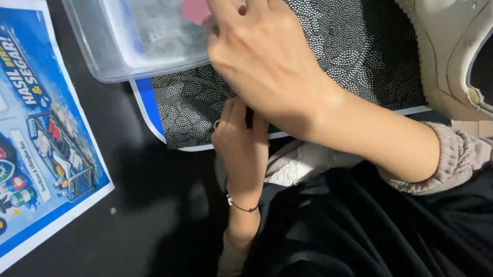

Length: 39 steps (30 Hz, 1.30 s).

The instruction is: The person cleans white shoelaces using a pink brush and a liquid solution from a container. They repeatedly dip the brush into the solution and scrub the laces, which are held in the left hand, while a white sneaker sits nearby on a patterned mat.

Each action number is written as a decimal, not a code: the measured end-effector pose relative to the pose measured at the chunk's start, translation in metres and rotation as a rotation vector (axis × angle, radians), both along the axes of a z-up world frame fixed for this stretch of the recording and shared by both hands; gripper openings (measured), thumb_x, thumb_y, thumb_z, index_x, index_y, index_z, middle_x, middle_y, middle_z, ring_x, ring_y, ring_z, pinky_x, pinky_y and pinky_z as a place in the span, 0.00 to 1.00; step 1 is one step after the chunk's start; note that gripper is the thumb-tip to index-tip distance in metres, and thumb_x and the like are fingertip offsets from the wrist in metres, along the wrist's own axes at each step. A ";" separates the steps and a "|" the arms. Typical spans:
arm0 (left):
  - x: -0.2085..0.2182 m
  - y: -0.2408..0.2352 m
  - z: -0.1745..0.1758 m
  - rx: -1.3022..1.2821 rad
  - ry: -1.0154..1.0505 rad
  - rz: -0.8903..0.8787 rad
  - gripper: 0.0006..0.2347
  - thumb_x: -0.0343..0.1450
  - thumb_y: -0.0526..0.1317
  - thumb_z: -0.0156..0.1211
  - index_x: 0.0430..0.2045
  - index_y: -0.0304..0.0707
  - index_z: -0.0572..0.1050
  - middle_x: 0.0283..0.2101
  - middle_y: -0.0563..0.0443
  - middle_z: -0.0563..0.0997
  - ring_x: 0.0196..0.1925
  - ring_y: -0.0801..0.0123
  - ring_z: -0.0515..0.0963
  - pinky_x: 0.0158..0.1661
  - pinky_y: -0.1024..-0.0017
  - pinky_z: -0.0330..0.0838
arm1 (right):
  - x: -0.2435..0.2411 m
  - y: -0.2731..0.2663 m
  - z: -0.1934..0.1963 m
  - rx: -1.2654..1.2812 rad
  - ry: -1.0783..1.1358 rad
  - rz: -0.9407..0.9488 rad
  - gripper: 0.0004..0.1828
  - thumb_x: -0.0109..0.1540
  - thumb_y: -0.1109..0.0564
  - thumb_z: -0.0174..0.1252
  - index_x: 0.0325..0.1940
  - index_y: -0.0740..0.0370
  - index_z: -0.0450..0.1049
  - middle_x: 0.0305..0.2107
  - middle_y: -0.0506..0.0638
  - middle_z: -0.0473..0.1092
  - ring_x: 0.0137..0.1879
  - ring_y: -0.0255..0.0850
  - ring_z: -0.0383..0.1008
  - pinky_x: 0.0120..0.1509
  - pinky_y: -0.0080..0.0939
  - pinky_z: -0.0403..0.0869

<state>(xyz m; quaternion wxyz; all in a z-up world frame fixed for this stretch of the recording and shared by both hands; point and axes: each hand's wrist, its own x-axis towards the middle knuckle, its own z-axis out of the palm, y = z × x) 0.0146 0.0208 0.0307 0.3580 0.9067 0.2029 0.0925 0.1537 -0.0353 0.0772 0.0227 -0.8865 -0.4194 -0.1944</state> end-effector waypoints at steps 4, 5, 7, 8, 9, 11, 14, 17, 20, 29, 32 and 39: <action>0.002 0.003 -0.005 0.037 0.085 -0.017 0.05 0.70 0.37 0.57 0.24 0.39 0.70 0.31 0.49 0.75 0.31 0.48 0.76 0.29 0.57 0.62 | 0.004 0.005 -0.010 -0.095 0.032 -0.003 0.07 0.57 0.58 0.56 0.23 0.51 0.74 0.30 0.47 0.64 0.28 0.42 0.66 0.26 0.38 0.65; 0.003 0.003 -0.004 0.024 0.105 0.003 0.05 0.70 0.40 0.57 0.27 0.41 0.70 0.36 0.50 0.75 0.33 0.49 0.78 0.29 0.56 0.64 | 0.005 0.002 -0.007 -0.034 0.087 0.024 0.08 0.59 0.59 0.56 0.24 0.54 0.71 0.32 0.48 0.63 0.28 0.45 0.66 0.25 0.41 0.66; 0.004 0.002 -0.002 0.006 0.127 0.024 0.06 0.71 0.43 0.57 0.30 0.43 0.71 0.40 0.52 0.75 0.35 0.50 0.80 0.28 0.56 0.65 | 0.004 -0.007 0.008 0.023 0.146 0.051 0.10 0.61 0.61 0.55 0.24 0.56 0.68 0.33 0.50 0.63 0.28 0.47 0.67 0.24 0.45 0.67; 0.002 0.003 -0.003 0.054 0.034 -0.018 0.05 0.72 0.40 0.58 0.30 0.41 0.71 0.40 0.53 0.75 0.32 0.53 0.79 0.27 0.59 0.65 | 0.001 -0.012 0.020 0.073 0.119 0.017 0.05 0.65 0.58 0.56 0.34 0.53 0.71 0.35 0.46 0.63 0.29 0.43 0.65 0.23 0.43 0.68; 0.001 0.003 -0.004 0.101 -0.059 -0.060 0.05 0.74 0.37 0.59 0.29 0.40 0.71 0.40 0.53 0.75 0.30 0.56 0.78 0.26 0.63 0.65 | -0.001 -0.018 0.033 0.123 0.093 -0.017 0.01 0.69 0.56 0.57 0.44 0.51 0.73 0.38 0.43 0.63 0.29 0.40 0.64 0.22 0.41 0.68; -0.003 0.003 -0.008 0.155 -0.076 -0.071 0.03 0.74 0.38 0.61 0.33 0.42 0.75 0.41 0.54 0.75 0.31 0.59 0.79 0.25 0.65 0.67 | -0.003 -0.034 0.043 0.182 0.048 0.003 0.03 0.72 0.57 0.62 0.48 0.47 0.78 0.38 0.42 0.66 0.30 0.37 0.66 0.24 0.38 0.63; -0.002 0.004 -0.008 0.255 -0.151 -0.099 0.02 0.74 0.38 0.66 0.37 0.44 0.81 0.41 0.54 0.76 0.33 0.66 0.81 0.26 0.69 0.70 | 0.001 -0.048 0.043 0.303 -0.008 0.087 0.11 0.72 0.64 0.67 0.52 0.48 0.84 0.37 0.42 0.70 0.29 0.34 0.66 0.27 0.33 0.58; -0.007 0.004 -0.015 0.347 -0.188 -0.104 0.04 0.73 0.40 0.70 0.39 0.48 0.82 0.41 0.57 0.77 0.32 0.71 0.81 0.25 0.71 0.72 | -0.002 -0.059 0.032 0.317 0.025 0.155 0.14 0.71 0.68 0.63 0.56 0.52 0.83 0.35 0.43 0.71 0.28 0.32 0.64 0.29 0.30 0.60; -0.012 0.003 -0.018 0.385 -0.199 -0.109 0.05 0.73 0.41 0.70 0.39 0.49 0.80 0.40 0.59 0.77 0.30 0.72 0.80 0.24 0.72 0.71 | -0.005 -0.065 0.015 0.350 0.060 0.205 0.16 0.72 0.69 0.57 0.59 0.55 0.80 0.35 0.47 0.71 0.28 0.35 0.65 0.30 0.32 0.63; -0.014 0.005 -0.007 0.330 -0.165 -0.199 0.07 0.73 0.42 0.68 0.42 0.46 0.80 0.36 0.56 0.75 0.31 0.69 0.79 0.26 0.70 0.71 | -0.015 -0.080 0.003 0.410 0.297 0.154 0.22 0.75 0.68 0.55 0.73 0.55 0.70 0.39 0.52 0.66 0.32 0.41 0.63 0.29 0.40 0.62; -0.019 0.006 -0.005 0.361 -0.169 -0.201 0.06 0.73 0.40 0.69 0.40 0.44 0.80 0.36 0.57 0.75 0.29 0.70 0.76 0.26 0.72 0.70 | -0.019 -0.092 0.016 0.447 0.675 0.096 0.24 0.76 0.68 0.52 0.77 0.60 0.63 0.43 0.56 0.60 0.38 0.47 0.62 0.33 0.45 0.60; -0.021 0.007 -0.014 0.361 -0.208 -0.182 0.06 0.73 0.38 0.71 0.40 0.43 0.80 0.34 0.58 0.76 0.29 0.71 0.76 0.27 0.71 0.70 | -0.019 -0.106 0.019 0.674 0.908 0.178 0.20 0.75 0.59 0.49 0.71 0.71 0.65 0.56 0.63 0.71 0.44 0.45 0.62 0.49 0.41 0.62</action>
